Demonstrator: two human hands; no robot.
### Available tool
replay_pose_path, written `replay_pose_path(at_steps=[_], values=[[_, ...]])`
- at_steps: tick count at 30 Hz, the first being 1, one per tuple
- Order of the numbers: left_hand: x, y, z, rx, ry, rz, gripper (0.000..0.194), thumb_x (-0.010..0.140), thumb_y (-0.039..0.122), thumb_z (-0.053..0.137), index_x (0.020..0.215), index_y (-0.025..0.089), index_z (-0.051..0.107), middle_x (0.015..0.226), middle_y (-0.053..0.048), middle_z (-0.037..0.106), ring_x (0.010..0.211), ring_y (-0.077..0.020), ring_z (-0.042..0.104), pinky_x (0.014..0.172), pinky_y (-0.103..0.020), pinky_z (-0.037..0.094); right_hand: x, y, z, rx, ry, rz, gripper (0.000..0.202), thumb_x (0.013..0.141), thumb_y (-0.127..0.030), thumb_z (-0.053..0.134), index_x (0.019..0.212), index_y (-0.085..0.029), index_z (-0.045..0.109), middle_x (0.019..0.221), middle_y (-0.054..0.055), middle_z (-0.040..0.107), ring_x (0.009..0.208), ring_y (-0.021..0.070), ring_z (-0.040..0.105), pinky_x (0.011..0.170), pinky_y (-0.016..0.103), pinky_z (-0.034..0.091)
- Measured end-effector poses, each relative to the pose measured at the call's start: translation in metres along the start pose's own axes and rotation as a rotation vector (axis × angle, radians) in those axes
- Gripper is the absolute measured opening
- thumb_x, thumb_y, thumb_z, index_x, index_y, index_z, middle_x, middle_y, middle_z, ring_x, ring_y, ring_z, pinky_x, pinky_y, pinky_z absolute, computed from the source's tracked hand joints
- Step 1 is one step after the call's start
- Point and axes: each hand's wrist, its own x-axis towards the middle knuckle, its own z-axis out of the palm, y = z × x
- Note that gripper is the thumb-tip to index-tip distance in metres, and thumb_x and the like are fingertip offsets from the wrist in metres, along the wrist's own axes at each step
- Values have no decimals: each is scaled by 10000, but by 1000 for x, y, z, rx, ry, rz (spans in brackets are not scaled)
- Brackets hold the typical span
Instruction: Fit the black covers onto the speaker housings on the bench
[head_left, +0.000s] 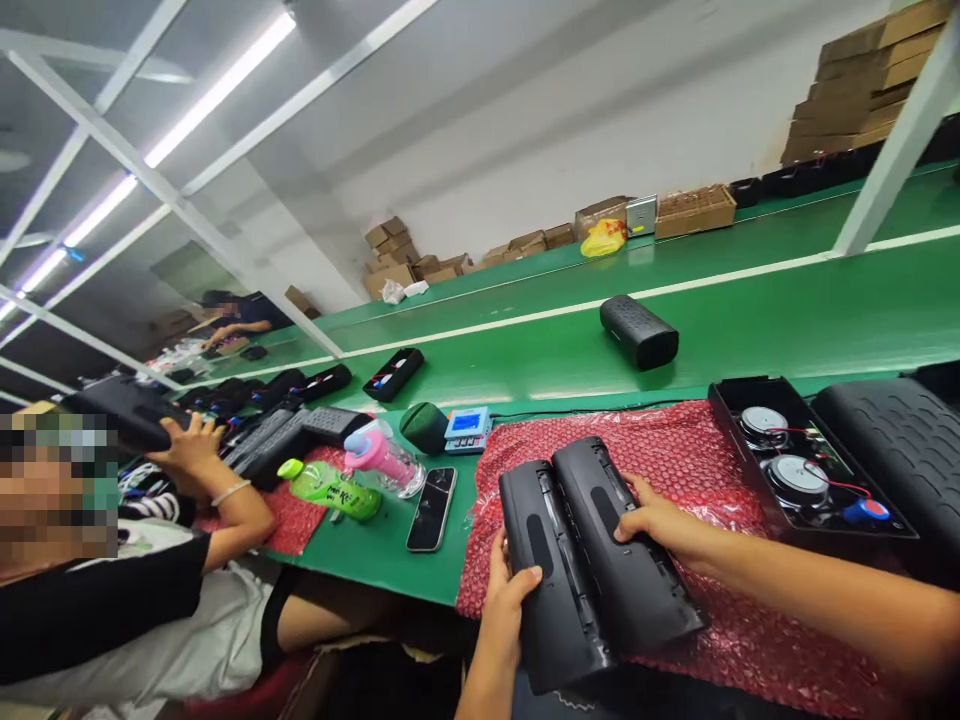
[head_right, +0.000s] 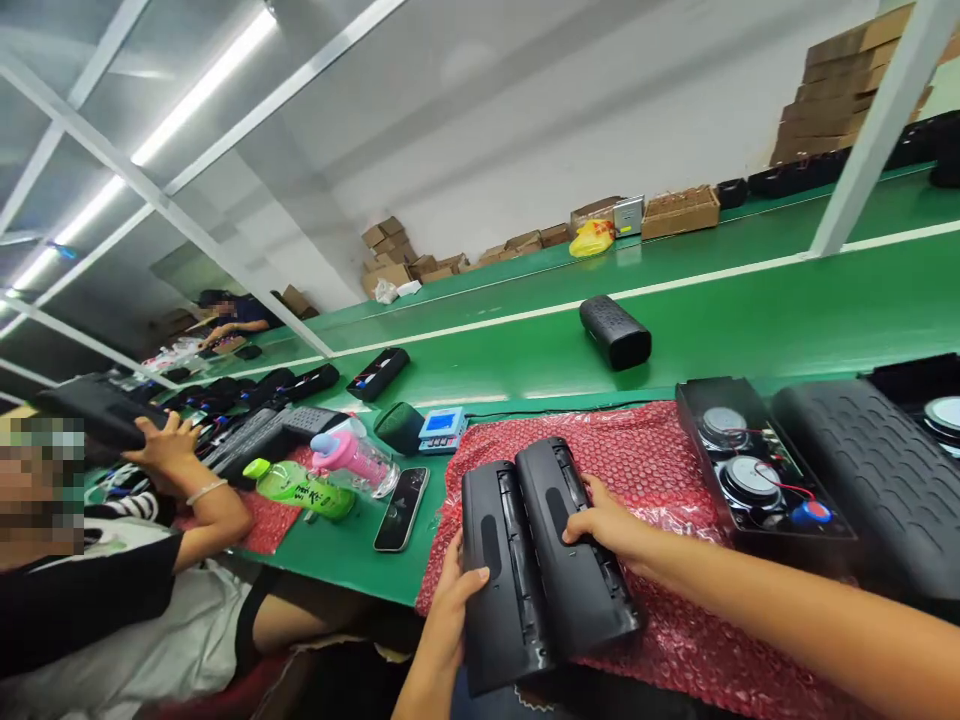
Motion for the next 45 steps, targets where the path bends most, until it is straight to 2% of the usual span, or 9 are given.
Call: replay_pose_path(at_steps=[3, 6, 9, 13, 18, 22, 29, 36, 45], values=[[2, 8, 7, -25, -24, -37, 997, 532, 187, 682, 1415, 269, 227, 1321, -101, 498, 1001, -273, 605, 799, -356, 494, -2, 1, 5, 35, -12, -5, 953, 507, -231, 585, 1366, -271, 175, 952, 18, 587, 716, 248, 601, 570, 327, 492], [1, 12, 10, -43, -68, -88, 1075, 523, 162, 694, 1436, 294, 142, 1302, -102, 519, 1000, -297, 606, 791, -383, 498, -5, 5, 9, 48, 31, -49, 911, 543, -255, 576, 1372, -275, 199, 996, 12, 588, 784, 240, 596, 632, 314, 491], [0, 12, 11, -101, -103, -104, 1154, 502, 134, 706, 1444, 301, 61, 1281, -102, 542, 962, -295, 621, 793, -398, 499, -5, 8, 9, 46, 37, -58, 899, 550, -259, 573, 1374, -262, 211, 1124, 24, 558, 860, 241, 585, 698, 315, 485], [-1, 12, 11, -159, -99, -119, 1155, 480, 109, 714, 1442, 290, 103, 1296, -82, 537, 1038, -281, 591, 859, -367, 474, -4, 11, 9, 49, 49, -90, 882, 567, -262, 581, 1373, -258, 221, 1317, 29, 442, 1036, 250, 532, 844, 324, 455], [1, 9, 11, -166, -87, -118, 1116, 507, 148, 731, 1435, 306, 132, 1351, -76, 487, 1158, -297, 517, 950, -385, 418, -3, 14, 8, 88, 49, -122, 922, 585, -283, 625, 1400, -228, 197, 1423, 49, 321, 1250, 243, 362, 975, 320, 395], [2, 6, 10, -144, -61, -74, 1092, 494, 201, 771, 1423, 278, 202, 1388, -90, 448, 1256, -313, 421, 1015, -385, 365, -1, 22, 4, 95, 40, -114, 978, 592, -305, 674, 1421, -243, 158, 1470, 37, 223, 1309, 224, 273, 1064, 324, 293], [-1, 10, 14, -93, 18, -98, 1031, 491, 221, 781, 1395, 295, 291, 1393, -60, 448, 1263, -318, 414, 997, -378, 403, -1, 31, -3, 112, -76, -122, 919, 730, -306, 665, 1441, -299, 84, 1483, 17, 191, 1329, 218, 235, 1052, 356, 337], [-3, 15, 19, -16, 74, -149, 1002, 505, 273, 785, 1381, 325, 302, 1364, -23, 482, 1237, -290, 446, 972, -333, 421, -6, 22, 3, 133, 31, -87, 945, 665, -288, 714, 1422, -291, 147, 1481, 24, 188, 1322, 224, 246, 1088, 375, 251], [0, 14, 16, 61, 74, -157, 991, 513, 284, 778, 1383, 311, 304, 1381, -38, 457, 1264, -301, 412, 1054, -376, 332, -10, 16, 4, 84, 22, -89, 920, 717, -325, 704, 1437, -275, 133, 1468, 31, 231, 1317, 232, 261, 1069, 369, 303]])
